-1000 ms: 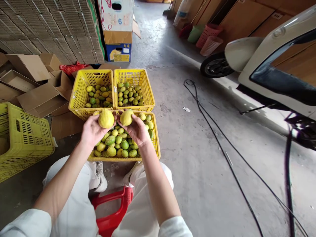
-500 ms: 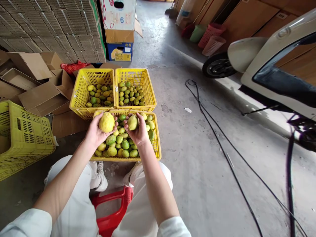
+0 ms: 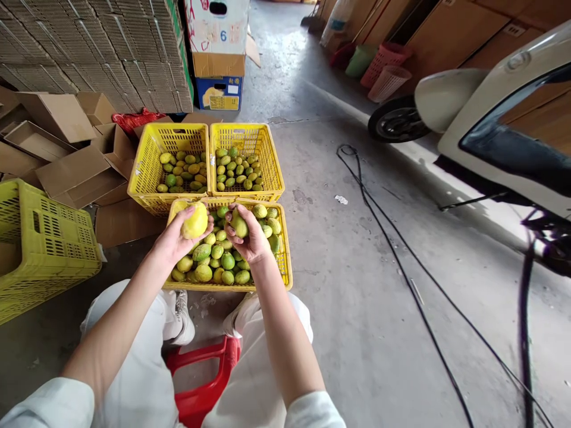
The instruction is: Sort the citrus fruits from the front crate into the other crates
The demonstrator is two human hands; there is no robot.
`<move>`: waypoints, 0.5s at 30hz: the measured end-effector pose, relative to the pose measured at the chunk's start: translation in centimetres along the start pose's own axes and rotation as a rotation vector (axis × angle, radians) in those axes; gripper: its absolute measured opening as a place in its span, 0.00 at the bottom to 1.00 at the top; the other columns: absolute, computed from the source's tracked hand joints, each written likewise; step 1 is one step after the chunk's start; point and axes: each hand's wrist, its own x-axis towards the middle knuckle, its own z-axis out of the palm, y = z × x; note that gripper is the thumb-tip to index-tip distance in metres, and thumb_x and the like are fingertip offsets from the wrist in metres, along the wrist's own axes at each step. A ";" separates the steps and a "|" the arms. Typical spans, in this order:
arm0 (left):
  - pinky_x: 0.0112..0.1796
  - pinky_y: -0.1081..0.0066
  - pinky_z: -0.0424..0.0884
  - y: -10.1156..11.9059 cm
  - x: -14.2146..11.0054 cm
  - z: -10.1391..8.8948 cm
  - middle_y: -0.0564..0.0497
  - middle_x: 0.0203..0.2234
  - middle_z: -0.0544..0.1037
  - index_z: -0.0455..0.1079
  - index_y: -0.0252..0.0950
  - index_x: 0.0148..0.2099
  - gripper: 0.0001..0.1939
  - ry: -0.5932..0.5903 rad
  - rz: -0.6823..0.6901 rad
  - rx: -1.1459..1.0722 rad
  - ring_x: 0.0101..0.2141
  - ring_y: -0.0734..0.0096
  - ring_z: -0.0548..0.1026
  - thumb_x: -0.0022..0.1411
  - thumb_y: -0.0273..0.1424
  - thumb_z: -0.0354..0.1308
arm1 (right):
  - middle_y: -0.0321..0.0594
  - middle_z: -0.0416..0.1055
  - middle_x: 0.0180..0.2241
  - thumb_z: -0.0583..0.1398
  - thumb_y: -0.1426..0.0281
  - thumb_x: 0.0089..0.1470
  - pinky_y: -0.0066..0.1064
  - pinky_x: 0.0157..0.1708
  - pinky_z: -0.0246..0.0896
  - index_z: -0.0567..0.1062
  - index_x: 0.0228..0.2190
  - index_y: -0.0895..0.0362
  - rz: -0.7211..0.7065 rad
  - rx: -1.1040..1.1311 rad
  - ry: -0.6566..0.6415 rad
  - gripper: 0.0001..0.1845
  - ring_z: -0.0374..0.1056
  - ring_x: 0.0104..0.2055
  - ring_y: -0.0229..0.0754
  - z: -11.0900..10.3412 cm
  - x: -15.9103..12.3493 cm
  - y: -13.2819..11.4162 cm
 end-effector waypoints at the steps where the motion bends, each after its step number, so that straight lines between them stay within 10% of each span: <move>1: 0.46 0.65 0.87 -0.1 0.0 0.1 0.48 0.39 0.88 0.80 0.39 0.45 0.09 -0.005 -0.012 0.003 0.43 0.60 0.89 0.66 0.33 0.76 | 0.28 0.72 0.27 0.72 0.61 0.65 0.15 0.11 0.50 0.75 0.38 0.52 0.004 -0.008 -0.007 0.13 0.60 0.19 0.30 -0.1 0.0 0.0; 6: 0.36 0.66 0.86 0.4 0.0 0.5 0.46 0.34 0.86 0.79 0.38 0.45 0.12 0.035 -0.060 -0.027 0.36 0.59 0.87 0.75 0.42 0.65 | 0.38 0.84 0.37 0.63 0.59 0.66 0.30 0.30 0.82 0.79 0.49 0.51 -0.076 0.068 0.039 0.13 0.82 0.36 0.44 -0.4 0.3 0.2; 10: 0.45 0.54 0.90 1.0 -0.1 0.5 0.43 0.39 0.87 0.77 0.37 0.54 0.14 0.073 -0.070 -0.122 0.46 0.49 0.90 0.76 0.39 0.57 | 0.43 0.88 0.46 0.60 0.67 0.63 0.44 0.46 0.88 0.79 0.55 0.50 -0.127 0.104 0.097 0.19 0.86 0.53 0.52 -0.2 0.4 0.2; 15: 0.46 0.58 0.90 0.8 -0.2 0.7 0.46 0.41 0.87 0.74 0.39 0.52 0.07 0.091 -0.016 -0.122 0.49 0.52 0.90 0.75 0.34 0.63 | 0.34 0.83 0.38 0.66 0.68 0.64 0.22 0.27 0.78 0.79 0.51 0.48 -0.120 0.123 0.100 0.14 0.81 0.37 0.39 -0.2 0.1 0.1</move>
